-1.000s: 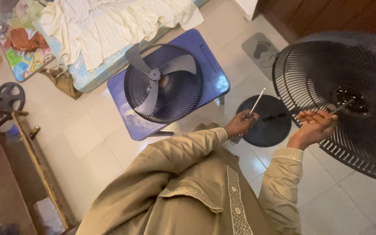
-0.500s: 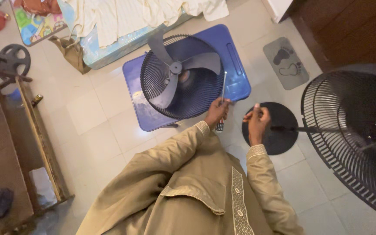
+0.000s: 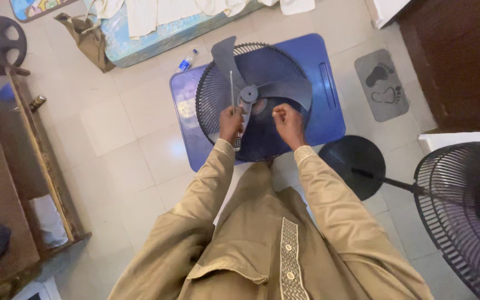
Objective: The person assembles a standing fan by attaching the fan blade to the motor hub and securing it with a screwdriver. They then place the front grille over the blade and tighten the grille nut to complete the assembly.
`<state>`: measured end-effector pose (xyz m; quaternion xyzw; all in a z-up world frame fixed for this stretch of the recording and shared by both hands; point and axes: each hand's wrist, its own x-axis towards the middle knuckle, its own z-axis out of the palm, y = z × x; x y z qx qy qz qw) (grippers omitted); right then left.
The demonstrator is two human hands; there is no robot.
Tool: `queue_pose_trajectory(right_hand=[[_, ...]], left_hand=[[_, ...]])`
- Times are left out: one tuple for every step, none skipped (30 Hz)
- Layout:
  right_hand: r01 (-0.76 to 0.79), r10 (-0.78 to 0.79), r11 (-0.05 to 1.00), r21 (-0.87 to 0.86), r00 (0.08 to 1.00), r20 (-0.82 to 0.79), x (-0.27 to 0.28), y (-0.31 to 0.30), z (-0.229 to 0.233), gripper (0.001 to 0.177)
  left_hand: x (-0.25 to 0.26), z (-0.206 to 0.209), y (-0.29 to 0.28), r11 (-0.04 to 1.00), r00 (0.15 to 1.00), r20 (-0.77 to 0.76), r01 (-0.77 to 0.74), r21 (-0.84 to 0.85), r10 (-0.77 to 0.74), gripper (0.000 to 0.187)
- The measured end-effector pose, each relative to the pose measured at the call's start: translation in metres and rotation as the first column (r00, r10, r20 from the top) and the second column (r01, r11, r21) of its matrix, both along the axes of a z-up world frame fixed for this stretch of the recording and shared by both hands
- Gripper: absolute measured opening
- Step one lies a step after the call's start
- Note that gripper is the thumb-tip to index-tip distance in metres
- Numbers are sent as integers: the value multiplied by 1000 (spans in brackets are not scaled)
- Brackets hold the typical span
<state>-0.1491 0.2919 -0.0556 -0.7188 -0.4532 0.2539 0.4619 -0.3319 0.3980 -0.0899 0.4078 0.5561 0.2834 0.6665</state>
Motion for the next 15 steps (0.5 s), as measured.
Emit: queue_pose_trajectory(right_hand=[[-20,18,999,41,999,47,-2,15,-1,15],[-37,34,998,53,997,71,-4,29,-3,17],[-59,53,996,64,994,95,-6,43,-4,18],[-81,72,994,74,990,118,-7,55,-5,20],[-78,74,996,47,993,92,-7,66,-5,21],[-76,75,997,21,995,66,-8,76,-6,23],[-76,76,997,-4,996,40,-9,85,-6,24],[34,-60,988,-152,984,-168,-10,94,-6,23],[107,-219,943,-315,913,-344,-11,101,-6,23],[138,-388,867,-479,790,-475,-13,106,-6,24],[115,-394,880,-461,718,-573,-15,107,-5,26],[95,-395,893,-440,636,-663,-16,106,-4,30],[79,-392,905,-419,542,-743,-18,106,-1,34],[97,-401,905,-414,514,-758,-22,107,1,38],[118,-410,906,-407,485,-772,-26,109,4,41]], left_hand=[[-4,-4,9,1000,1000,2,10,-21,-10,31],[-7,-8,17,999,1000,4,20,-43,-20,32],[-10,-13,22,998,1000,7,27,-65,-26,33],[-10,-17,27,999,999,-16,33,-41,-34,30],[-8,-21,33,999,998,-39,38,-15,-38,28],[-6,-24,37,999,997,-63,43,11,-42,26],[-2,-26,40,1000,998,-68,8,-2,-8,26],[3,-29,42,1000,997,-72,-27,-15,26,26],[9,-31,45,998,995,-77,-61,-26,59,26],[13,-34,48,996,991,-108,-85,-19,83,25],[17,-38,51,994,985,-139,-107,-10,105,25],[19,-42,55,992,977,-170,-129,-1,127,25],[20,-46,58,990,980,-142,-142,4,141,26],[20,-50,60,988,981,-115,-155,9,155,27],[20,-53,64,986,982,-86,-166,14,167,29]])
